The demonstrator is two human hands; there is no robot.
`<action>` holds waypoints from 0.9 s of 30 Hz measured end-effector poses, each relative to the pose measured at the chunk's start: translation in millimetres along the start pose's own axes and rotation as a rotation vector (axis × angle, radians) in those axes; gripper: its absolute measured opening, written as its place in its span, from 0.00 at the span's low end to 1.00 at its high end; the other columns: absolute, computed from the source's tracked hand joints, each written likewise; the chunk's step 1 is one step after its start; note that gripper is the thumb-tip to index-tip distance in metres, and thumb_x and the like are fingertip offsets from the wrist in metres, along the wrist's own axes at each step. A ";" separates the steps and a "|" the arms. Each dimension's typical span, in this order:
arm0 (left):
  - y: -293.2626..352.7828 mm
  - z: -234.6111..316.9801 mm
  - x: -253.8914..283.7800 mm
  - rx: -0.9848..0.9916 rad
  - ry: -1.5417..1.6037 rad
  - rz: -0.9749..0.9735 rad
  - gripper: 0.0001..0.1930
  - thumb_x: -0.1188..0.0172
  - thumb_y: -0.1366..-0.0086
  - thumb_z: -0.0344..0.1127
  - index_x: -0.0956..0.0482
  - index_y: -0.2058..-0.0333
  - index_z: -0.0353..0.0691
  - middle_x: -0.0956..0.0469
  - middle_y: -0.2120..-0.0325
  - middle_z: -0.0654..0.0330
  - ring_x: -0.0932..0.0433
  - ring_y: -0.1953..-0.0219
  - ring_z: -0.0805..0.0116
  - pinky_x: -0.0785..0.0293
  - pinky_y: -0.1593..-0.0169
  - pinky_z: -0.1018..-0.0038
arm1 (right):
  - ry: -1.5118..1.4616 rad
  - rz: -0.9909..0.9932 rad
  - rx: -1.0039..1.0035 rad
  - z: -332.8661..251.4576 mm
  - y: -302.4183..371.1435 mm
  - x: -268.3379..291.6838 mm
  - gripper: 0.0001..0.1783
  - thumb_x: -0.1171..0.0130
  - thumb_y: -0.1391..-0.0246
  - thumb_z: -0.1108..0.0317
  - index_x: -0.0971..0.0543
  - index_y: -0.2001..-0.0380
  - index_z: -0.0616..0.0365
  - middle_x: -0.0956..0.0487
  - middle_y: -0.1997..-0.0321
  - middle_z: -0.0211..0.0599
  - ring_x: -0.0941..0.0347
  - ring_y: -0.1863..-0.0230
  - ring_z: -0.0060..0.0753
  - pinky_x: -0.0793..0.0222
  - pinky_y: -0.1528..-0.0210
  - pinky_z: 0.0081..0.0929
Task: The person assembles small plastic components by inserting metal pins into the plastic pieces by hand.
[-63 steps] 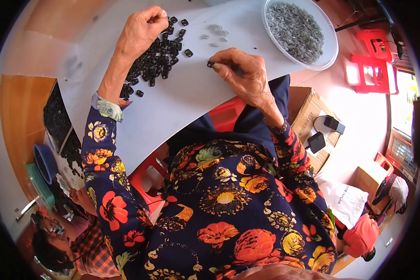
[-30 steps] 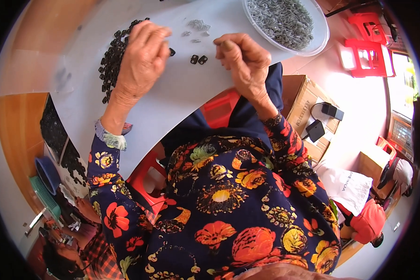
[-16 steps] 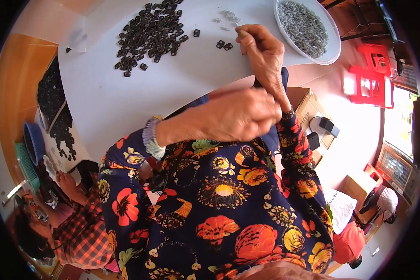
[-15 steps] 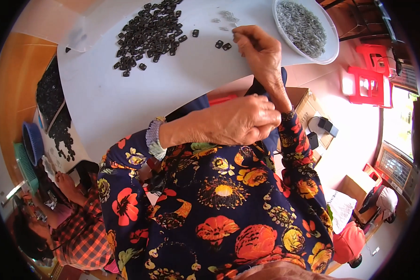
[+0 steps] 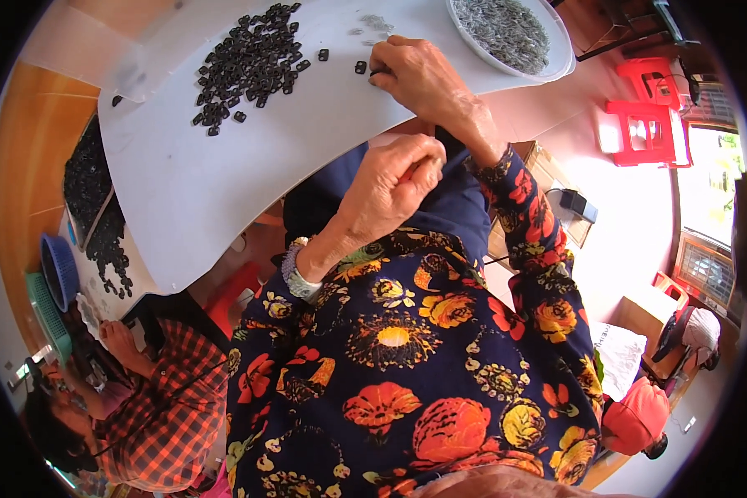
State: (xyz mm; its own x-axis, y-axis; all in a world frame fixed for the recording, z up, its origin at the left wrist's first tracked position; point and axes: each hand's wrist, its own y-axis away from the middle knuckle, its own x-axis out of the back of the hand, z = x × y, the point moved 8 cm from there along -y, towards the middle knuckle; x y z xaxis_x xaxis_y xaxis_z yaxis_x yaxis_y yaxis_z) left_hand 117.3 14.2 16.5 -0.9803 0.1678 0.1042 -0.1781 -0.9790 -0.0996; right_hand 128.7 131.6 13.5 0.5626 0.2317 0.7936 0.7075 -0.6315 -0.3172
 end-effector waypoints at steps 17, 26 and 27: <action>-19.6 -3.8 88.5 -0.057 -0.214 0.479 0.04 0.47 0.37 0.28 0.28 0.67 0.33 0.26 0.78 0.63 0.28 0.74 0.78 0.29 0.68 0.79 | -1.270 0.056 -0.423 12.4 7.9 -24.5 0.10 0.43 0.44 0.65 0.23 0.65 0.62 0.24 0.70 0.28 0.28 0.67 0.20 0.30 0.60 0.19; -28.3 5.9 98.7 -0.202 -0.356 0.590 0.04 0.44 0.39 0.28 0.27 0.67 0.33 0.25 0.80 0.62 0.26 0.75 0.76 0.29 0.70 0.78 | -1.567 0.207 -0.538 9.8 20.0 -37.4 0.09 0.39 0.47 0.66 0.21 0.68 0.61 0.24 0.75 0.26 0.33 0.75 0.17 0.35 0.70 0.15; -27.3 5.1 101.5 -0.204 -0.292 0.606 0.04 0.44 0.39 0.27 0.27 0.67 0.33 0.25 0.80 0.61 0.26 0.75 0.76 0.29 0.70 0.78 | -1.564 0.202 -0.539 7.3 19.7 -35.3 0.09 0.39 0.47 0.66 0.21 0.68 0.61 0.24 0.75 0.26 0.33 0.75 0.17 0.35 0.70 0.15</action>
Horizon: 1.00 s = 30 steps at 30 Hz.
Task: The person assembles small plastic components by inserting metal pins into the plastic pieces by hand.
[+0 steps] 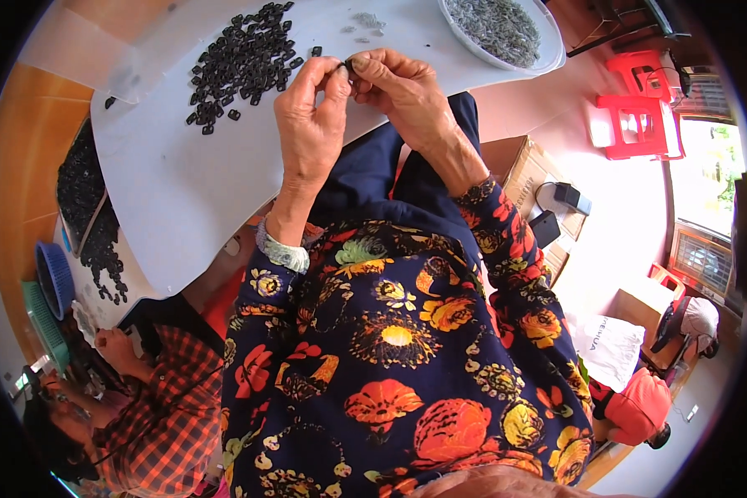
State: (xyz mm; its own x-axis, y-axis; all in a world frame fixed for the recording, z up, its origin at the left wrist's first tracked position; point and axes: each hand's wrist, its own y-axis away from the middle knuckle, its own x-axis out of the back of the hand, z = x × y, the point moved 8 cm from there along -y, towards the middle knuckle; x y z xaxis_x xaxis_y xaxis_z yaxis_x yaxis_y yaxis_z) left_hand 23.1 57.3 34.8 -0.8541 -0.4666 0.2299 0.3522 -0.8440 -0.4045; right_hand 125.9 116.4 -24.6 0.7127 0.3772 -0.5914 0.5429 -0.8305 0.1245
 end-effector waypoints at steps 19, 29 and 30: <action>15.5 -61.2 11.6 0.475 0.658 -0.162 0.09 0.49 0.35 0.34 0.25 0.65 0.34 0.23 0.74 0.61 0.27 0.70 0.76 0.32 0.62 0.79 | 1.026 0.018 0.349 -37.9 -13.0 -16.9 0.08 0.44 0.48 0.69 0.20 0.68 0.62 0.21 0.77 0.38 0.24 0.76 0.24 0.30 0.70 0.23; 6.0 -69.4 -10.1 0.536 0.532 -0.347 0.08 0.49 0.37 0.32 0.25 0.65 0.34 0.23 0.78 0.63 0.27 0.73 0.79 0.30 0.63 0.82 | 1.693 -0.049 0.592 -51.0 -49.5 -7.1 0.08 0.44 0.53 0.70 0.21 0.67 0.57 0.25 0.69 0.40 0.27 0.68 0.48 0.31 0.64 0.40; 6.0 -69.2 -14.6 0.539 0.509 -0.384 0.08 0.49 0.37 0.32 0.26 0.65 0.33 0.23 0.78 0.64 0.27 0.73 0.80 0.30 0.62 0.82 | 1.693 -0.081 0.577 -50.1 -49.6 -8.3 0.08 0.43 0.53 0.70 0.21 0.68 0.56 0.25 0.69 0.40 0.27 0.69 0.47 0.30 0.65 0.38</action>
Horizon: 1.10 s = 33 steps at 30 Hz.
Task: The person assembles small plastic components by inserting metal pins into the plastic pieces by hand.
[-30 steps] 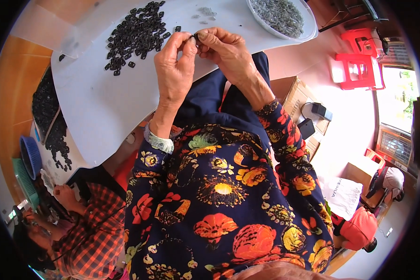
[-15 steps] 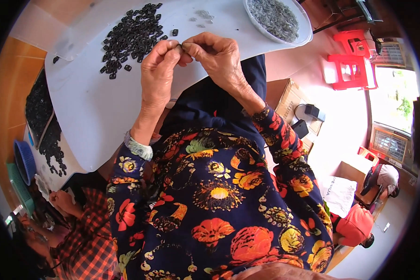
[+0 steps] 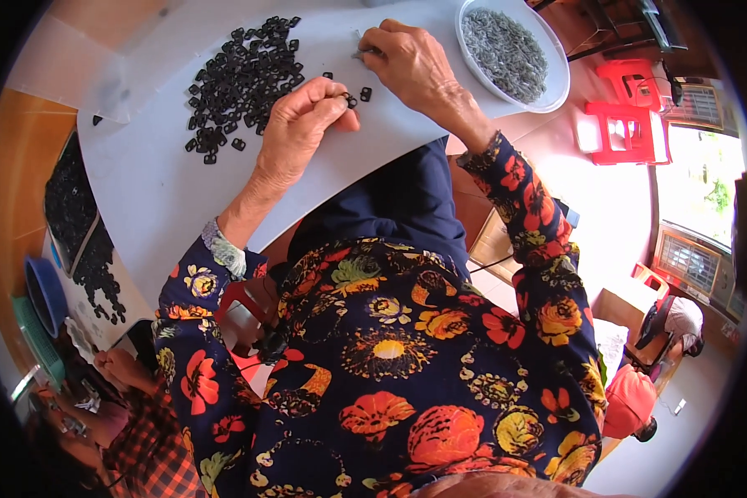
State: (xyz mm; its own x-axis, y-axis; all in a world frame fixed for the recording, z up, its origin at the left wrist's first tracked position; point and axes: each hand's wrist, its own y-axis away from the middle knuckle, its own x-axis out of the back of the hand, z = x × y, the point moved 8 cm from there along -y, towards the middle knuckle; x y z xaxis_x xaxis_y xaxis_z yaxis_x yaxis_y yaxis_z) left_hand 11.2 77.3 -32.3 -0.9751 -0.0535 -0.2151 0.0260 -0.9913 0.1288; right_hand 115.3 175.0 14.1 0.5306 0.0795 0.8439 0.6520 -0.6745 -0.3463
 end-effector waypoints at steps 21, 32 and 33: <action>17.1 20.3 -25.9 -0.073 -0.213 -0.116 0.07 0.49 0.39 0.30 0.27 0.66 0.33 0.25 0.78 0.64 0.27 0.72 0.80 0.31 0.65 0.82 | -0.163 -0.306 0.064 -14.4 -37.4 36.7 0.07 0.44 0.57 0.70 0.22 0.76 0.64 0.24 0.78 0.50 0.25 0.74 0.52 0.29 0.70 0.38; 15.7 17.5 -21.8 -0.026 -0.225 -0.090 0.06 0.51 0.38 0.28 0.26 0.67 0.33 0.25 0.78 0.64 0.27 0.73 0.80 0.31 0.65 0.82 | 0.294 -0.282 -0.041 27.9 -32.6 72.8 0.05 0.47 0.55 0.73 0.24 0.79 0.62 0.25 0.79 0.51 0.25 0.74 0.52 0.29 0.66 0.41; 15.3 18.3 -22.7 -0.034 -0.211 -0.086 0.05 0.50 0.39 0.28 0.26 0.66 0.34 0.25 0.79 0.64 0.28 0.74 0.82 0.32 0.67 0.84 | 0.300 -0.279 -0.051 29.4 -29.9 73.4 0.05 0.47 0.55 0.73 0.24 0.79 0.62 0.25 0.79 0.51 0.25 0.74 0.52 0.29 0.66 0.41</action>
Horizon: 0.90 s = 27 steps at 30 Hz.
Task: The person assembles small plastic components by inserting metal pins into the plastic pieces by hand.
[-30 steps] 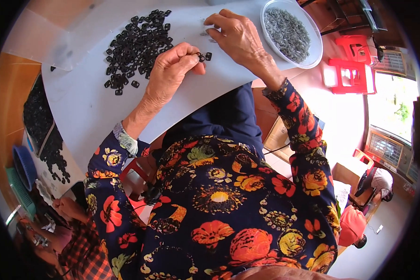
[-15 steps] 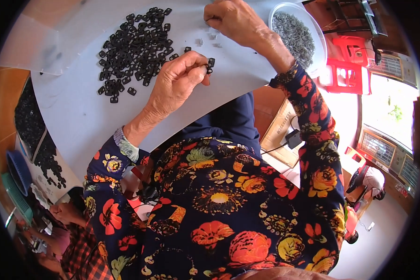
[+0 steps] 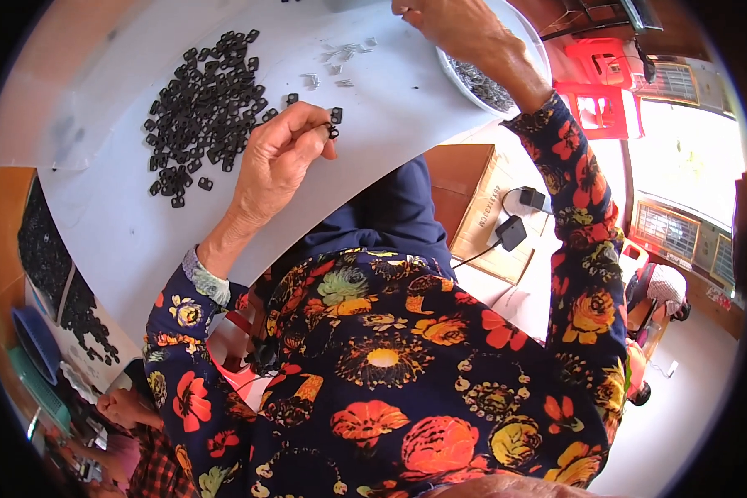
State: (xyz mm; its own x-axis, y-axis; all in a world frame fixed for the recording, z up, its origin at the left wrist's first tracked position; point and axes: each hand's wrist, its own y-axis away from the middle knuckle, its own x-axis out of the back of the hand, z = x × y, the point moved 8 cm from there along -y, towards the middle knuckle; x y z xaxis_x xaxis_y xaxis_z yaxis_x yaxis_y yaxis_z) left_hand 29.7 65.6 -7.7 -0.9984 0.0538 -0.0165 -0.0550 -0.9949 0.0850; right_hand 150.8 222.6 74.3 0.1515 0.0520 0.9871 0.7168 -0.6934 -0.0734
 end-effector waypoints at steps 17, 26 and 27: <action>-4.0 0.1 -4.0 -0.029 -0.058 -0.007 0.05 0.50 0.38 0.28 0.26 0.67 0.34 0.25 0.79 0.65 0.29 0.74 0.83 0.32 0.66 0.84 | 0.326 0.008 0.246 -3.0 1.7 -60.3 0.07 0.48 0.54 0.71 0.26 0.82 0.59 0.29 0.78 0.43 0.28 0.69 0.46 0.34 0.52 0.55; -10.6 -3.2 -2.8 -0.041 -0.040 0.022 0.05 0.49 0.38 0.29 0.25 0.67 0.34 0.25 0.79 0.64 0.27 0.73 0.80 0.31 0.65 0.82 | 0.522 0.280 0.261 -27.7 9.1 -39.8 0.06 0.48 0.56 0.73 0.23 0.79 0.61 0.24 0.76 0.47 0.24 0.71 0.46 0.30 0.64 0.45; -11.3 -5.6 -1.2 -0.032 -0.013 0.040 0.05 0.48 0.38 0.29 0.25 0.68 0.34 0.24 0.79 0.64 0.27 0.73 0.80 0.31 0.65 0.82 | 0.521 0.281 0.258 -27.8 6.9 -34.8 0.06 0.48 0.56 0.73 0.23 0.79 0.61 0.24 0.76 0.47 0.24 0.71 0.46 0.30 0.64 0.45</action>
State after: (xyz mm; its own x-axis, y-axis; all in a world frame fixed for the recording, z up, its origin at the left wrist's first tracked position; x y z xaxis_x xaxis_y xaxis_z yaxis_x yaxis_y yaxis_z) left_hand 31.6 76.3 -14.2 -0.9999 0.0149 -0.0002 -0.0149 -0.9985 0.0534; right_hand 131.5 196.0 43.4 0.0538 -0.5074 0.8601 0.8483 -0.4311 -0.3074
